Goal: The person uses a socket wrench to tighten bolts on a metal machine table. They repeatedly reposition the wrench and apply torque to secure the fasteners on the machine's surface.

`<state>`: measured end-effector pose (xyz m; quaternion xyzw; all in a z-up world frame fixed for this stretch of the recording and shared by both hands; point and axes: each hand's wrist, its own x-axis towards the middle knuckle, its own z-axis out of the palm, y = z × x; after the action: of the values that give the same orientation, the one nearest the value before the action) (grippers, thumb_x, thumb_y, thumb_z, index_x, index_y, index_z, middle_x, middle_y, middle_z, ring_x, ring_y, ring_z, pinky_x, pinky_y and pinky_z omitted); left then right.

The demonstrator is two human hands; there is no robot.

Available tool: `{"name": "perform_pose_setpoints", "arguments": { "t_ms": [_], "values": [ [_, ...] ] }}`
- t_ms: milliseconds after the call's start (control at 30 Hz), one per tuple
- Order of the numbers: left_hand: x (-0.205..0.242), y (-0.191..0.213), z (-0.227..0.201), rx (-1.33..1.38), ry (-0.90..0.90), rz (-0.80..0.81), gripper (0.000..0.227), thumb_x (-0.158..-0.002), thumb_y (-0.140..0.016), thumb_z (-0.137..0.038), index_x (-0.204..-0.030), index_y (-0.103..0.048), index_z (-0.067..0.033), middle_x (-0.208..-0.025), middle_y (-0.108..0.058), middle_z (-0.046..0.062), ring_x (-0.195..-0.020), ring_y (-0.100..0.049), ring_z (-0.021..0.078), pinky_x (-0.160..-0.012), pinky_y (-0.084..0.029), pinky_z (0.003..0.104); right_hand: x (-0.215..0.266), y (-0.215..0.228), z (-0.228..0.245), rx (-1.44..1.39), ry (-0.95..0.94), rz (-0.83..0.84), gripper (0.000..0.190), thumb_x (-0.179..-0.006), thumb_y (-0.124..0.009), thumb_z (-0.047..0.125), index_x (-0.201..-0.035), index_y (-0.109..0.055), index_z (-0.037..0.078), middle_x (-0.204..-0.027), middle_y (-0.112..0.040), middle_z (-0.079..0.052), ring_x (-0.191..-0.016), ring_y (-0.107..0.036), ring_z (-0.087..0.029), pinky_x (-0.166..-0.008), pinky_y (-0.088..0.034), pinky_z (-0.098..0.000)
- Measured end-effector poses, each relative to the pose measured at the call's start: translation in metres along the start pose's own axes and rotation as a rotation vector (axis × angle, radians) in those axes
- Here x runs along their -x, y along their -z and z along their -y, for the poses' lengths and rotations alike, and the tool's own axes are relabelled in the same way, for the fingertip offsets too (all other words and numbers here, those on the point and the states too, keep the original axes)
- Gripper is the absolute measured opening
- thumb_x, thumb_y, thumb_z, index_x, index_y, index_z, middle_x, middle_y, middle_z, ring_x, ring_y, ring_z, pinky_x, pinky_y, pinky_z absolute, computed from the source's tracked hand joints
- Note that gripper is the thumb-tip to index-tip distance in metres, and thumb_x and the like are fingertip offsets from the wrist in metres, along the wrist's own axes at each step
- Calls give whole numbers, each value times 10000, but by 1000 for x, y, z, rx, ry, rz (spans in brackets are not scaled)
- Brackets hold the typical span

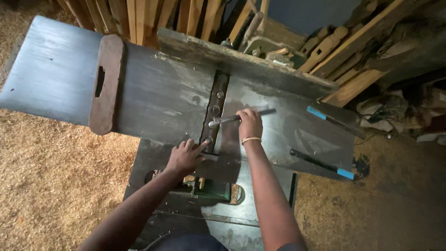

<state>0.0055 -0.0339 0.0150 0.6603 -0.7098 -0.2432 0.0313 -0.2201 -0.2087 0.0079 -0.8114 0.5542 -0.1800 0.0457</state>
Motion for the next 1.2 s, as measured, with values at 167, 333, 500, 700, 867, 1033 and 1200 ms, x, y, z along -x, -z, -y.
{"name": "perform_pose_setpoints", "arguments": {
  "t_ms": [167, 333, 500, 700, 867, 1033, 1200],
  "values": [
    [0, 7, 0, 19, 13, 14, 645, -920, -643, -458, -1519, -428, -350, -1283, -512, 73, -1237, -505, 271, -951, -459, 488, -4, 2, 1, -109, 116, -224, 288, -811, -641, -45, -1007, -730, 147, -1088, -693, -41, -1134, -636, -282, -1090, -482, -464],
    [21, 52, -23, 159, 19, 111, 691, -943, -647, -461, -1559, -380, -298, -1423, -502, 144, -1314, -498, 336, -1074, -407, 522, 43, 36, 12, -151, 17, -338, 259, -796, -698, 17, -1038, -737, 104, -1066, -694, -83, -1076, -634, -318, -1033, -489, -477],
    [84, 149, -88, 1130, -225, 105, 633, -931, -668, -401, -1482, -535, -121, -1447, -657, 97, -1270, -676, 251, -1089, -512, 420, 138, 51, 17, -394, -431, -89, 317, -967, -668, 391, -1107, -712, 110, -1048, -715, -70, -957, -675, -213, -839, -547, -396],
    [176, 250, -164, 1877, -947, 496, 635, -1051, -734, -327, -1553, -495, -20, -1469, -599, 138, -1349, -591, 206, -1184, -466, 388, 230, 59, 16, -709, -895, 203, 400, -918, -694, 473, -1053, -689, 96, -667, -580, -79, -598, -553, -176, -556, -452, -362],
    [217, 261, -215, 1950, -922, 497, 612, -1046, -732, -328, -1532, -513, -29, -1451, -613, 133, -1327, -603, 203, -1165, -477, 383, 265, 69, 28, -775, -775, -30, 353, -915, -713, 436, -1012, -711, 97, -606, -540, 8, -554, -496, -106, -522, -402, -317],
    [241, 246, -243, 1945, -902, 491, 589, -1040, -730, -329, -1511, -530, -38, -1432, -626, 127, -1305, -616, 199, -1146, -487, 378, 278, 80, 39, -832, -800, -98, 341, -908, -738, 375, -1008, -724, 50, -635, -559, 10, -578, -497, -96, -531, -403, -307],
    [260, 234, -264, 1938, -876, 461, 567, -1035, -728, -330, -1490, -547, -46, -1413, -640, 122, -1283, -628, 195, -1127, -498, 373, 292, 86, 48, -792, -831, -60, 379, -896, -730, 362, -1136, -732, 69, -644, -590, 25, -584, -514, -84, -530, -415, -298]
  ]
}}
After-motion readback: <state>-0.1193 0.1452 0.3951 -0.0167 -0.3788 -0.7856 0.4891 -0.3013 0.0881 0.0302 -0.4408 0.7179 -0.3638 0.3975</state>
